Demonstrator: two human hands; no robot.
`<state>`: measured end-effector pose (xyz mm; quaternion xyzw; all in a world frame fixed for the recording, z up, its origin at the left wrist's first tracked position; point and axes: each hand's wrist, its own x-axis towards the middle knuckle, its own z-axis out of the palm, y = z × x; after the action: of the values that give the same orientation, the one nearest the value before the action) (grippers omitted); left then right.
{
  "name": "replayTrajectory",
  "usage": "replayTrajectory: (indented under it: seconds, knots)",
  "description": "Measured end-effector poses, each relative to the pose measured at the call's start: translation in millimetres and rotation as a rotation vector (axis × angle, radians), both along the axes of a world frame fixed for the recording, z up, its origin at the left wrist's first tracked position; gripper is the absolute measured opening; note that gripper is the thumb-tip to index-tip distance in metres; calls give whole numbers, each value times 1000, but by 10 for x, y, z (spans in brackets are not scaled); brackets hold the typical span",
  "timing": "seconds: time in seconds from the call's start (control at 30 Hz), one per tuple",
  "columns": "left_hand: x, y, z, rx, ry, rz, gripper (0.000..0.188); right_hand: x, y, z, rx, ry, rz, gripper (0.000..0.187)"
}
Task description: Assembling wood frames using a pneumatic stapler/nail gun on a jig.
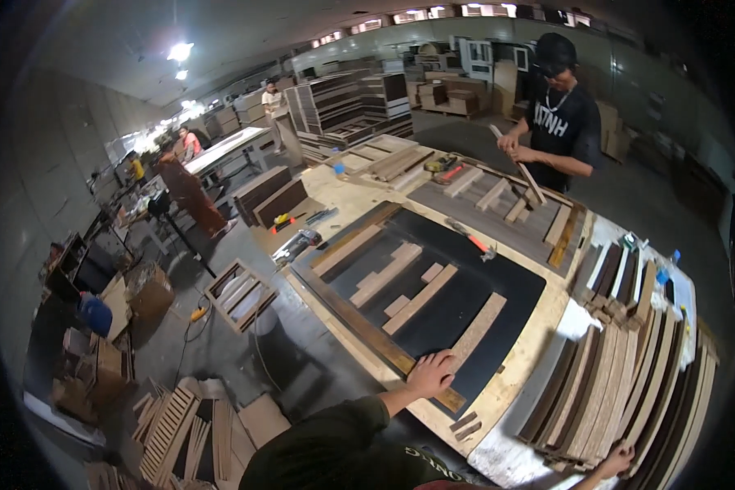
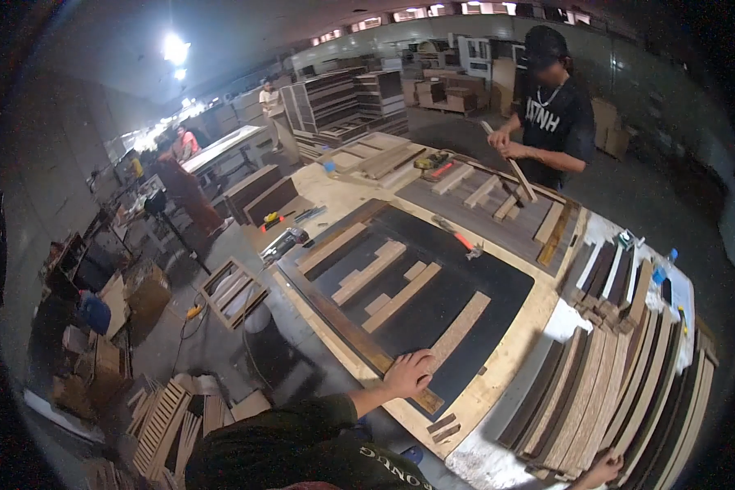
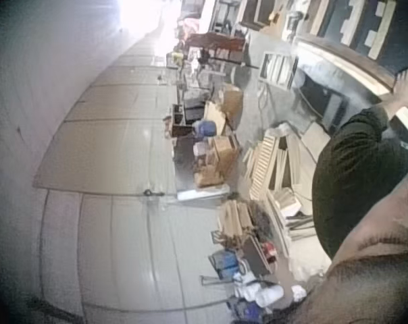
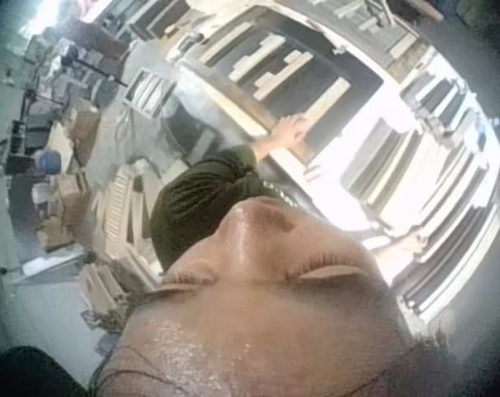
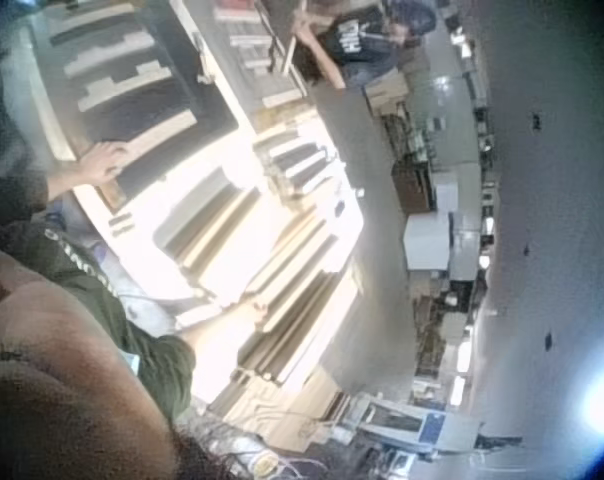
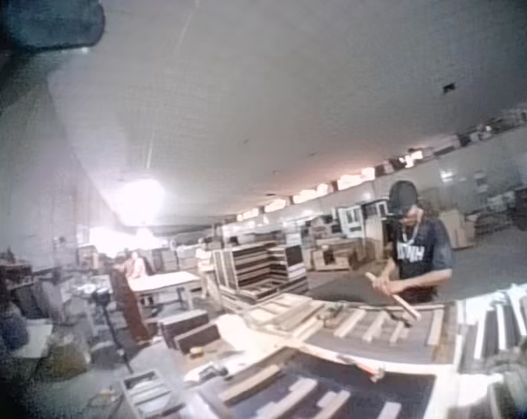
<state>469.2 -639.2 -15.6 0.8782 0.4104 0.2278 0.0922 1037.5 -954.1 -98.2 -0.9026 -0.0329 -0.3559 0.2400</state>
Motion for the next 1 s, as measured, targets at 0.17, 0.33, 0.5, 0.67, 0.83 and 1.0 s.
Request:
replayTrajectory:
  seconds: [0.17, 0.33, 0.5, 0.67, 0.83, 1.0]
  knots:
    - [27, -11, 35, 2, -26, 27, 46, -1185, 271, 1647, 25, 528, 220, 69]
    - [62, 35, 24, 9, -18, 25, 46, -1274, 305, 1705, 29, 423, 282, 64]
    - [66, 58, 40, -26, -10, 3, 45, -1013, 149, 1519, -412, 360, 267, 48]
    - [12, 31, 27, -64, 6, 21, 46, -737, 59, 1168, -38, 393, 569, 38]
    - [14, 25, 0, -54, 6, 13, 48, -1378, -128, 1609, 203, 423, 635, 41]
    - [34, 54, 14, -26, -10, 8, 48, -919, -831, 777, -106, 96, 518, 57]
